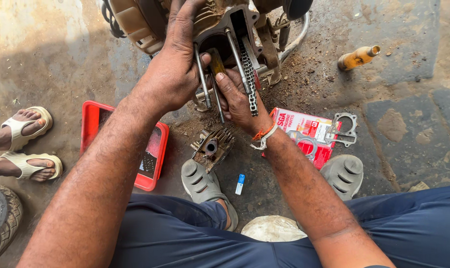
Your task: The person uses a screwdriver to adjust components inside the exposed cylinder head of a motorcycle engine. The hands manipulate the tool within the engine while sitting on the ground next to a red oil tray and spare parts.
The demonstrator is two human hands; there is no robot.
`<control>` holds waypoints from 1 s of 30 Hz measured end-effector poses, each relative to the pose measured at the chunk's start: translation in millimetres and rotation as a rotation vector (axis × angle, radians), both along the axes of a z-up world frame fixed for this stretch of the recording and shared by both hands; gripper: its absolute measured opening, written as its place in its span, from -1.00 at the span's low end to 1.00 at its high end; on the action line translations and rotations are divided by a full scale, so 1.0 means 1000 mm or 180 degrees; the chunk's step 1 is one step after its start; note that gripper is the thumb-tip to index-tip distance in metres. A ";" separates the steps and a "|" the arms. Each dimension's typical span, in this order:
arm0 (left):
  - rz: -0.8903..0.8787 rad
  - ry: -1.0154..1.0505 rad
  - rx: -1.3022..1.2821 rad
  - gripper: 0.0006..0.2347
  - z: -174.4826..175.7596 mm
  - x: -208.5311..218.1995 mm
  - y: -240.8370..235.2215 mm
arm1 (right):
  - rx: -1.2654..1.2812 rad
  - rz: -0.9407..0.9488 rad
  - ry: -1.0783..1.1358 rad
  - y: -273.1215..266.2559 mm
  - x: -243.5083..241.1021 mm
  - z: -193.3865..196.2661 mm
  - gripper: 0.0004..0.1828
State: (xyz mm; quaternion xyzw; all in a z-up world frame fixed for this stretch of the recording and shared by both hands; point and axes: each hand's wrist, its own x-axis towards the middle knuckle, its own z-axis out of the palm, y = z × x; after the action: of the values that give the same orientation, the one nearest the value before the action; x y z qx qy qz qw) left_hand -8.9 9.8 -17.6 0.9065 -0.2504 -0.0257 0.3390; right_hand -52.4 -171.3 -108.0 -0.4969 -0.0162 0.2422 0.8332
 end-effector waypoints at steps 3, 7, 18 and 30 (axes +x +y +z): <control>0.0016 -0.0015 0.0043 -0.22 0.002 0.002 -0.002 | -0.0458 -0.0005 -0.0337 -0.007 -0.003 0.006 -0.66; 0.0038 -0.0030 0.0024 -0.19 0.003 0.002 -0.004 | -0.0422 -0.0069 -0.0534 -0.012 -0.013 0.002 -0.67; 0.0079 0.0102 -0.0048 -0.13 0.000 0.003 -0.004 | -0.0932 -0.0651 -0.0807 0.001 -0.027 -0.023 -0.71; -0.0085 -0.0045 -0.0056 -0.17 -0.001 0.006 0.000 | -0.2027 -0.0962 -0.1568 0.012 -0.026 -0.043 -0.60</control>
State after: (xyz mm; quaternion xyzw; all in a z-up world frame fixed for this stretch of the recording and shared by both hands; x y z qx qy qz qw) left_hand -3.2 9.8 -18.6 0.9002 -0.2651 -0.0216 0.3449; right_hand -77.9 -159.8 -150.6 -0.7690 -0.0661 -0.0157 0.6356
